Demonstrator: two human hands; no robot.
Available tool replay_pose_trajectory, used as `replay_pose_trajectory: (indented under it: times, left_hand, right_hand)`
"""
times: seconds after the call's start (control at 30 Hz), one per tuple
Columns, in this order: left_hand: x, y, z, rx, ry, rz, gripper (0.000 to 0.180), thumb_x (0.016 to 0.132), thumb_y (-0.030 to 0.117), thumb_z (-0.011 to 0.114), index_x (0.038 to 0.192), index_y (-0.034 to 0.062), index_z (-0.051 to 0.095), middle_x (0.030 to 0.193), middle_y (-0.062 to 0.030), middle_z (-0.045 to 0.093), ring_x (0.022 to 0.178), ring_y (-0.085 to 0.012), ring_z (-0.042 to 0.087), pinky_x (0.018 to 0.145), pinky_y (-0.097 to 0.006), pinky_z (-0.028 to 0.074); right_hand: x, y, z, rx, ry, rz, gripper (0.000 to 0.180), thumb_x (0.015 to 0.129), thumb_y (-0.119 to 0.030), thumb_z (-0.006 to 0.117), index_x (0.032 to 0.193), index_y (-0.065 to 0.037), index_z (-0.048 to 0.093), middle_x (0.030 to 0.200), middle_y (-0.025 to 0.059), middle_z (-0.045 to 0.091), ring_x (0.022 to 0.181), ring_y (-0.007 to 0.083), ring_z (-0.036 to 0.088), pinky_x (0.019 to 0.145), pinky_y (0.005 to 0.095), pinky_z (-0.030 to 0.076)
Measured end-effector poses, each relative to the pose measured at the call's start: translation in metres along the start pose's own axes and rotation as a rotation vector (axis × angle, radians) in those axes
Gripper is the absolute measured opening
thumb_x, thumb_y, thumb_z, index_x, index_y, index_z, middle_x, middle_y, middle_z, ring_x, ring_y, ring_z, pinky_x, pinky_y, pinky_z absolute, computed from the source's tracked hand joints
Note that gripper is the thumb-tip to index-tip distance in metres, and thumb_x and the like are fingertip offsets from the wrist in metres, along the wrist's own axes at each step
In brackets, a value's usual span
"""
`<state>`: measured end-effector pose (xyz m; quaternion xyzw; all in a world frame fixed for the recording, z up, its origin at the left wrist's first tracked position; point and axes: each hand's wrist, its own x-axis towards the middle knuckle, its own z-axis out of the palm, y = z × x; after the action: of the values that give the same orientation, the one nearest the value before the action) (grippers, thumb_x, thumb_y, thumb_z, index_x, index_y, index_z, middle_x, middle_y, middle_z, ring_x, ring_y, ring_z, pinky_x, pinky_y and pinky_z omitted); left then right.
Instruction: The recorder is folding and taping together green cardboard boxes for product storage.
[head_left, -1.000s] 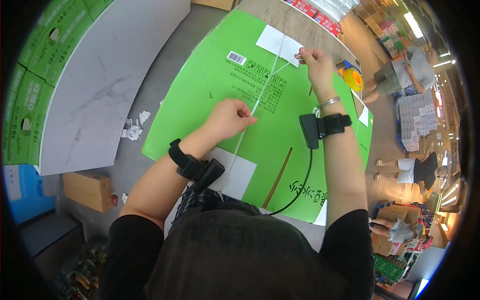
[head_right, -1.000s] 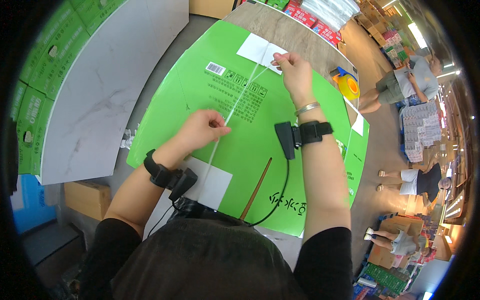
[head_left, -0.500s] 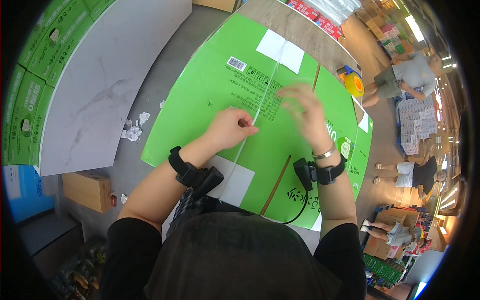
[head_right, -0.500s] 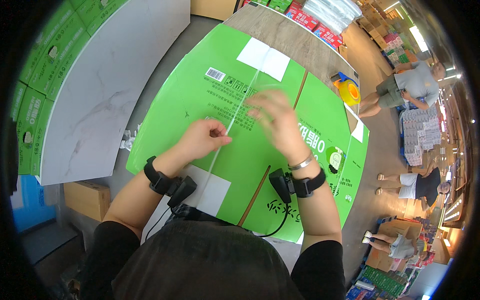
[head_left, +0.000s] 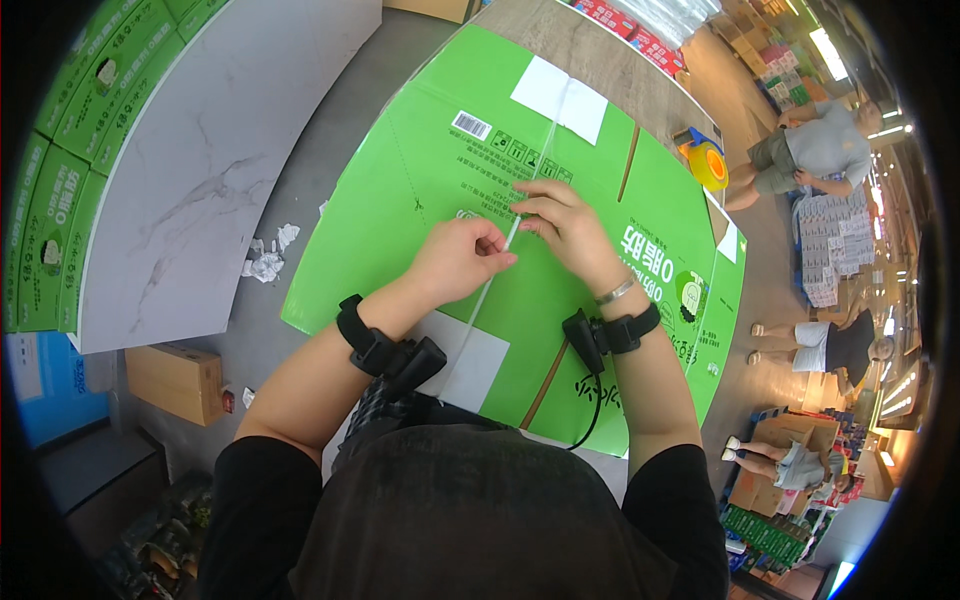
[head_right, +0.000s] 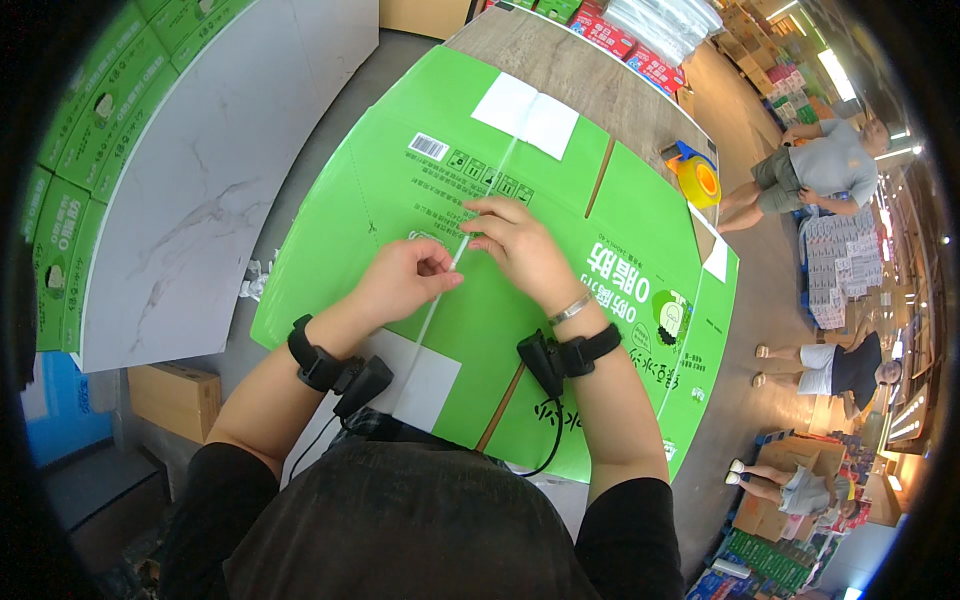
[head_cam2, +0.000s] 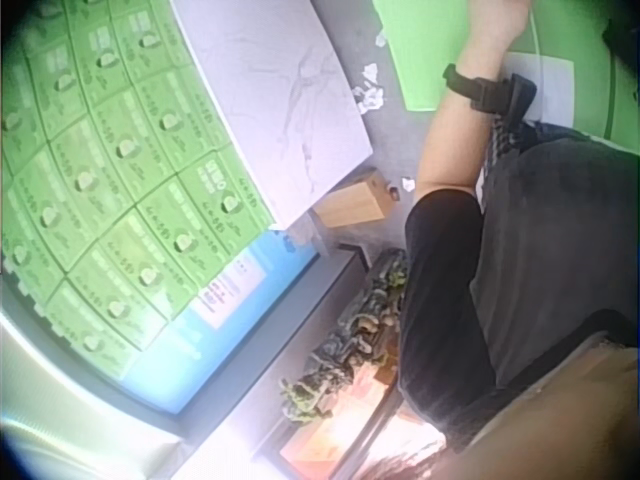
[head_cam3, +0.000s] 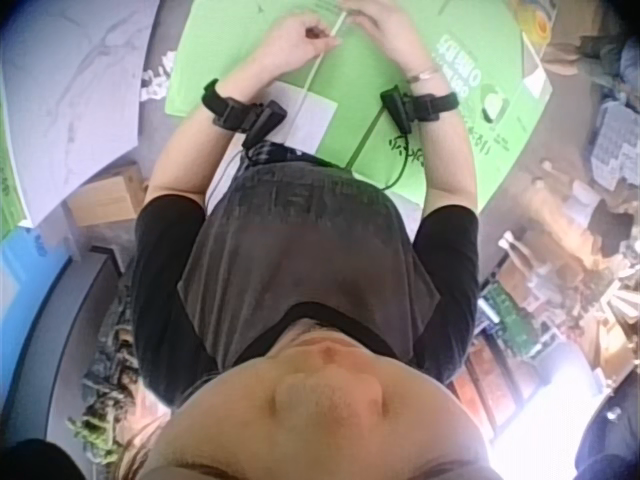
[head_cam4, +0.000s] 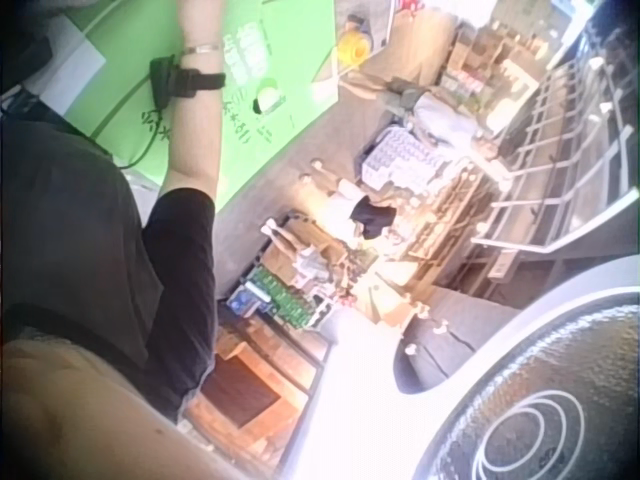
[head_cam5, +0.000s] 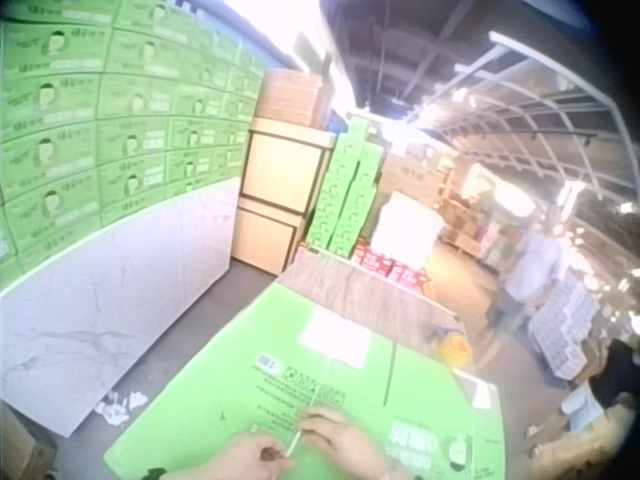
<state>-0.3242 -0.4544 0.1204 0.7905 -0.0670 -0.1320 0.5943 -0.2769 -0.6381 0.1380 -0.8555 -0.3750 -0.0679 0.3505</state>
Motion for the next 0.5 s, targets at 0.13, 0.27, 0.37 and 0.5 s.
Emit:
replay_pose_trajectory:
  times: [0.13, 0.27, 0.37, 0.5]
  left_hand:
    - [0.0, 0.0, 0.001, 0.007, 0.009, 0.007, 0.018, 0.072, 0.015, 0.071, 0.078, 0.0001, 0.063, 0.069, -0.0091, 0.064, 0.062, -0.017, 0.061, 0.059, -0.028, 0.049]
    - [0.0, -0.001, 0.003, 0.03, 0.016, 0.02, 0.019, 0.073, 0.017, 0.071, 0.078, 0.0006, 0.063, 0.07, -0.0091, 0.064, 0.062, -0.0175, 0.061, 0.059, -0.028, 0.049]
    - [0.0, -0.001, 0.003, 0.053, 0.025, 0.032, 0.019, 0.072, 0.018, 0.071, 0.078, 0.0011, 0.063, 0.07, -0.009, 0.064, 0.062, -0.0178, 0.061, 0.059, -0.029, 0.049]
    - [0.0, -0.002, 0.003, 0.042, 0.021, 0.036, 0.019, 0.072, 0.018, 0.071, 0.078, 0.0015, 0.063, 0.069, -0.0087, 0.064, 0.061, -0.0183, 0.061, 0.059, -0.029, 0.05]
  right_hand:
    - [0.0, -0.001, -0.004, -0.109, -0.026, -0.084, 0.022, 0.068, -0.001, 0.067, 0.089, -0.003, 0.063, 0.097, 0.0083, 0.062, 0.089, 0.0256, 0.058, 0.077, 0.0319, 0.05]
    - [0.002, -0.009, -0.007, -0.098, -0.017, -0.113, 0.019, 0.067, 0.001, 0.064, 0.086, -0.003, 0.061, 0.093, 0.0089, 0.06, 0.084, 0.0274, 0.058, 0.074, 0.0335, 0.05]
    - [0.006, -0.016, -0.01, -0.112, -0.11, 0.022, 0.016, 0.068, 0.001, 0.063, 0.083, -0.003, 0.058, 0.088, 0.0102, 0.057, 0.08, 0.0293, 0.057, 0.07, 0.0357, 0.049]
    - [0.015, -0.02, -0.018, -0.13, -0.243, 0.034, 0.017, 0.07, 0.0, 0.064, 0.084, -0.003, 0.055, 0.086, 0.0103, 0.056, 0.079, 0.0298, 0.057, 0.069, 0.0347, 0.048]
